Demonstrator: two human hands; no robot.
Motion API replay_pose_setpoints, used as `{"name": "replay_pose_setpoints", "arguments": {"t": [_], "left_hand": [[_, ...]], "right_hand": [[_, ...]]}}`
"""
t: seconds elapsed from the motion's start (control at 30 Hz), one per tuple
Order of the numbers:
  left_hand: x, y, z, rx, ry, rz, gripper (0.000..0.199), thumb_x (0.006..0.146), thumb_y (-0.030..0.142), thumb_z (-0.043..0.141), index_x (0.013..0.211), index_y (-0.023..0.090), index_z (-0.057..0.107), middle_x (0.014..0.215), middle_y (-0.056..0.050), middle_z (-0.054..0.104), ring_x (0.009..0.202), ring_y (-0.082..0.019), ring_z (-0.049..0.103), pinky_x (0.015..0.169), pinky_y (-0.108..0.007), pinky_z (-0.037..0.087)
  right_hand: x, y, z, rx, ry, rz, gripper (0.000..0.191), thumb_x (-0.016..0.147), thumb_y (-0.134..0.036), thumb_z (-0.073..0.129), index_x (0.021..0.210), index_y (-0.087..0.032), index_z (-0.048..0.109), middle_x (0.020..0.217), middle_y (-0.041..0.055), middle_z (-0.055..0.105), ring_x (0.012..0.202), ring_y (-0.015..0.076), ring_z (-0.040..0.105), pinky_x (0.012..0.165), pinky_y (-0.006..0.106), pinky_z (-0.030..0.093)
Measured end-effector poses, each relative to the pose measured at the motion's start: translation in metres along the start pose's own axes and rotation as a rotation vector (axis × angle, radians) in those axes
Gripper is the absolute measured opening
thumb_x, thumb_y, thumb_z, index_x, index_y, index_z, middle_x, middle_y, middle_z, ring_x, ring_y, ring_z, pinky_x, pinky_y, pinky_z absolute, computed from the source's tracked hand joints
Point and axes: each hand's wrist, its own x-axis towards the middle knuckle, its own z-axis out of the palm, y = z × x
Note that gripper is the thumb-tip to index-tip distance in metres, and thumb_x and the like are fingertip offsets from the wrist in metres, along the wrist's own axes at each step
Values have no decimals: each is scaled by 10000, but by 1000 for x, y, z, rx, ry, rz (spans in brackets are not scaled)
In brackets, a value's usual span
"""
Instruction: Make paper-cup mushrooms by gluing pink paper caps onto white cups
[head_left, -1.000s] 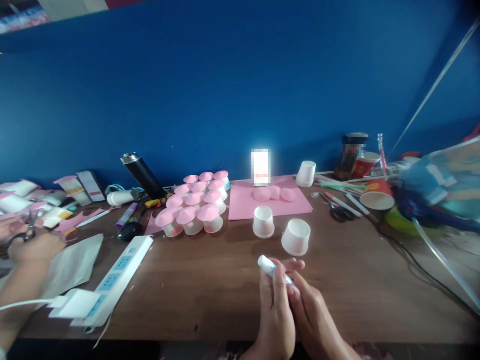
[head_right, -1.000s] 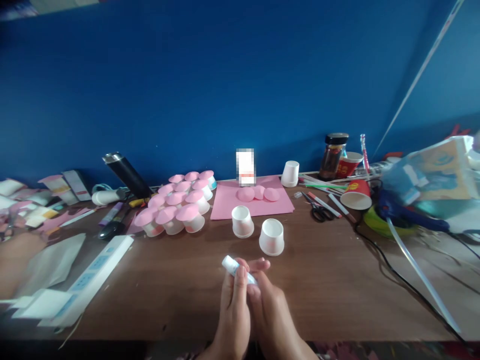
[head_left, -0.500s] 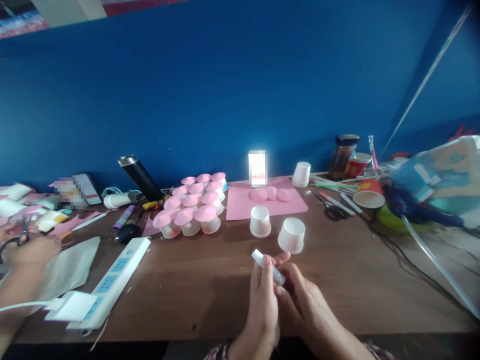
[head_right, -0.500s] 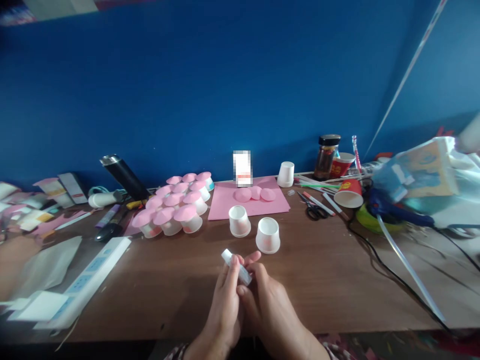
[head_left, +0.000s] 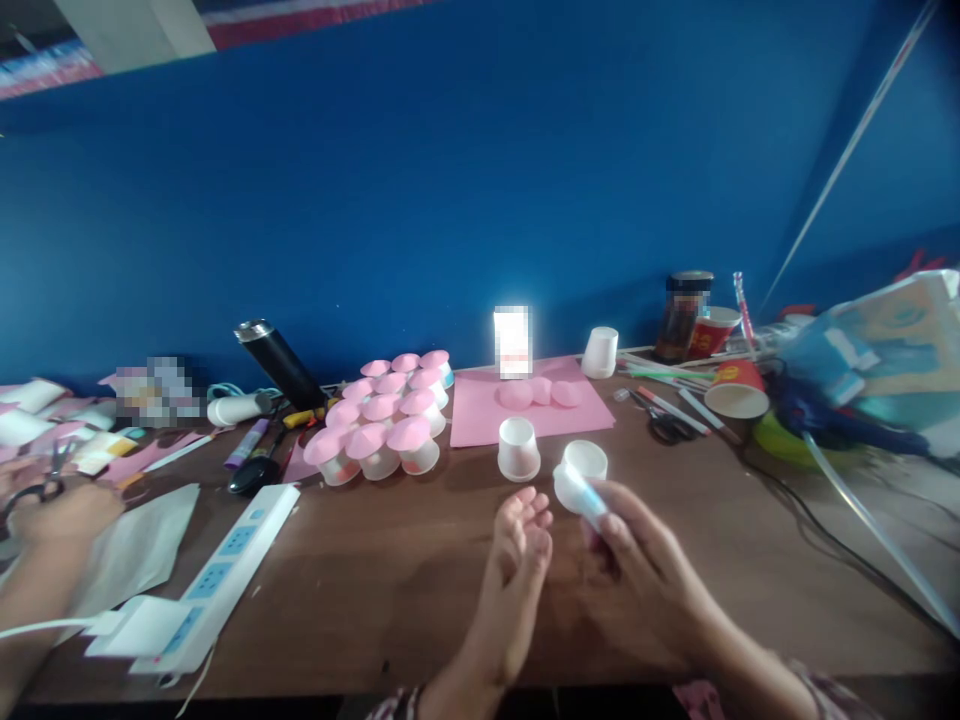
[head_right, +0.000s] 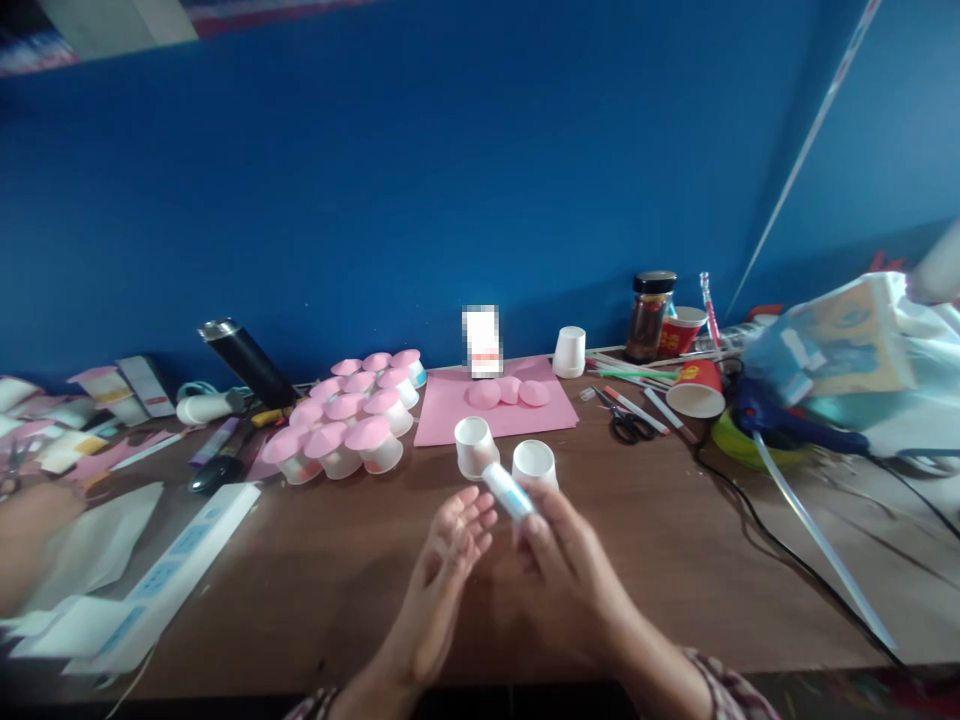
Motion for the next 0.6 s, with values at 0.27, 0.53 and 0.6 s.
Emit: {"name": "replay_pose_setpoints", "arguments": {"t": [0.27, 0.53, 0.6], "left_hand": [[83, 4, -38, 656, 190, 257, 669, 689, 358, 748, 1259, 176, 450, 1302, -169, 519, 1227, -305, 502, 1018, -466, 391], [107, -4, -34, 826, 143, 248, 511, 697, 277, 713, 1147, 176, 492, 1119, -137, 626, 1047, -296, 596, 875, -426, 455], [109, -3, -35, 784, 143, 264, 510, 691, 293, 725, 1127, 177, 487, 1112, -133, 635, 1030, -289, 609, 863, -414, 465]], "right_hand": [[88, 14, -42, 270, 230, 67, 149, 775, -312, 626, 841, -197, 558, 735, -11, 552, 615, 105, 501, 517, 198, 411], [93, 41, -49, 263, 347, 154, 172, 702, -303, 649, 801, -207, 546, 662, -31, 538, 594, 127, 509, 526, 228, 429], [90, 46, -45, 232, 309, 179, 191, 735, -336, 640, 855, -206, 566, 724, -13, 589, 644, 149, 550, 579, 258, 464]]}}
